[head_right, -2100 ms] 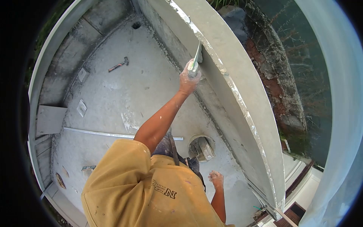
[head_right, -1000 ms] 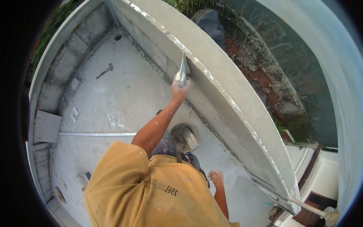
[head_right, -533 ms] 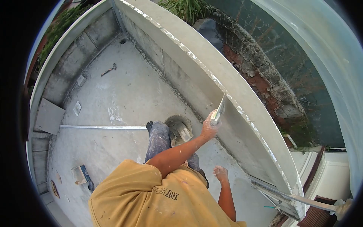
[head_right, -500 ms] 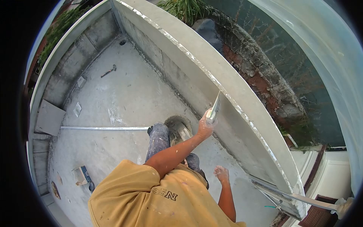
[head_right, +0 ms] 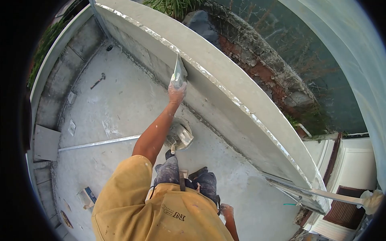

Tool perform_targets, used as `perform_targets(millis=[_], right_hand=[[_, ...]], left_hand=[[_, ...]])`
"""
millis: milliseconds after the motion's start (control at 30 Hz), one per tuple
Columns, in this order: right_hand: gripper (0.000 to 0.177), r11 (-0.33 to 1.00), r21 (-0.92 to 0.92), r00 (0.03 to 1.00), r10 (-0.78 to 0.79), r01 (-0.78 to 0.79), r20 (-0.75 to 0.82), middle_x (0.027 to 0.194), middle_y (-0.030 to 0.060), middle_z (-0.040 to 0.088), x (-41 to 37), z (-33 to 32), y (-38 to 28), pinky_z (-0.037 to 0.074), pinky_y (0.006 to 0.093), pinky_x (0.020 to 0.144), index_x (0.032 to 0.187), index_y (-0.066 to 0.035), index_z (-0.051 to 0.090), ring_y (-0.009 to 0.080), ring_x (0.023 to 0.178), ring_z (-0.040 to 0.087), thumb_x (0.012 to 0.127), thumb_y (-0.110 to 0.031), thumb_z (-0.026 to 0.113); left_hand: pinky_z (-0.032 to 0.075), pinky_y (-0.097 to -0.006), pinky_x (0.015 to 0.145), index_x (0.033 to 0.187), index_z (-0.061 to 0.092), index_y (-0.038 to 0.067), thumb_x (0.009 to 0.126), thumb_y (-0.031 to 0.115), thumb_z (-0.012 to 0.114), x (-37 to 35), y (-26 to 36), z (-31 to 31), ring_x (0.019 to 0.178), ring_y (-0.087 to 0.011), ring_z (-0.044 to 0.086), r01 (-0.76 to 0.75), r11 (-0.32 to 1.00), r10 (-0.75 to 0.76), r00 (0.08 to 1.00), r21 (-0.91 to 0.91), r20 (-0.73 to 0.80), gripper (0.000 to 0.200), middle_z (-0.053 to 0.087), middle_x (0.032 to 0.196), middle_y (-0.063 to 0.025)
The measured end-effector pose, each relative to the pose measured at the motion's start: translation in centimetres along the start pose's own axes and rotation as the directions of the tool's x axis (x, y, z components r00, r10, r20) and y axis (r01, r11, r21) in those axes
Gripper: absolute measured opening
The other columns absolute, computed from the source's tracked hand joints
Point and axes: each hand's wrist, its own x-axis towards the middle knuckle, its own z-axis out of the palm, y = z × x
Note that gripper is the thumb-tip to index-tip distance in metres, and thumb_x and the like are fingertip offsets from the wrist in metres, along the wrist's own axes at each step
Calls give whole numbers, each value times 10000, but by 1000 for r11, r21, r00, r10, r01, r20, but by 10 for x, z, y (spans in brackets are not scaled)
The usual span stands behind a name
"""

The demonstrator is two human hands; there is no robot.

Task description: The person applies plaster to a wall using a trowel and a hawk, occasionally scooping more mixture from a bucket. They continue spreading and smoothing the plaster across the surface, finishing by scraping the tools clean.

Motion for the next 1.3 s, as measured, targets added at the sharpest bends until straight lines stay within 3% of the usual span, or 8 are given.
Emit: perform_targets(millis=[100, 433, 567, 733, 833, 967, 1167, 1300], right_hand=[[209, 994, -102, 998, -46, 50, 49, 888, 104, 701, 9, -19, 26, 599, 336, 659, 1065, -2, 692, 220, 787, 708, 894, -47, 580], [327, 953, 209, 976, -218, 219, -31, 945, 101, 692, 115, -176, 60, 556, 290, 632, 1193, 40, 618, 189, 777, 698, 912, -127, 610], [342, 944, 12, 943, -329, 330, -49, 986, 123, 696, 129, -223, 65, 567, 289, 653, 1237, 61, 597, 191, 792, 702, 948, -116, 554], [404, 883, 205, 902, -431, 423, -9, 1026, 128, 691, 103, -224, 14, 563, 301, 701, 1273, 37, 583, 186, 846, 694, 944, -189, 646], [496, 694, 623, 825, -550, 362, 133, 1200, 150, 638, 59, -207, -34, 537, 360, 857, 1362, 3, 502, 204, 1041, 652, 955, -239, 648], [481, 156, 971, 676, -737, 182, -8, 1311, 128, 567, 32, -166, -82, 476, 425, 965, 1351, -16, 484, 233, 1205, 555, 942, -200, 658], [559, 85, 905, 674, -697, 417, -245, 1290, 104, 565, 15, -186, -83, 416, 346, 1013, 1349, -10, 465, 182, 1183, 532, 869, -123, 727], [547, -149, 802, 588, -606, 578, -536, 1248, 93, 586, -6, -195, -81, 440, 348, 989, 1318, -8, 493, 186, 1142, 559, 837, -77, 743]], left_hand=[[541, -328, 789, 1314, 551, 60, 800, 80, 688, -77, 14, 48, 862, -187, 654, 52, 997, -52, 999, -48, 4, 533, 686, 997, -113], [503, -340, 893, 1336, 505, 114, 793, 15, 647, -370, 32, 220, 1000, -206, 628, -141, 984, 140, 990, 105, 11, 569, 626, 1135, -135], [481, -350, 957, 1356, 473, 40, 794, 19, 661, -468, 43, 244, 1105, -226, 605, 106, 994, -102, 950, 1, 295, 593, 608, 1218, -156], [483, -357, 969, 1375, 441, 17, 859, 55, 681, -514, 52, 209, 1123, -214, 587, 308, 948, -247, 871, -79, 424, 570, 596, 1240, -107], [472, -390, 981, 1367, 433, 14, 894, 81, 679, -508, 81, 178, 1146, -231, 566, 693, 631, -499, 707, -348, 502, 537, 569, 1258, -86], [427, -424, 1056, 1328, 463, 45, 914, 148, 668, -500, 93, 158, 1173, -247, 555, 844, 351, -542, 536, -405, 647, 473, 570, 1260, -75], [444, -415, 1055, 1373, 450, 60, 951, 184, 625, -466, 131, 149, 1205, -226, 551, 895, 440, -482, 309, -78, 820, 473, 552, 1340, -84], [467, -393, 1030, 1350, 476, 73, 983, 256, 603, -503, 131, 178, 1159, -225, 585, 930, 359, -516, 131, 75, 847, 429, 563, 1323, -94]])
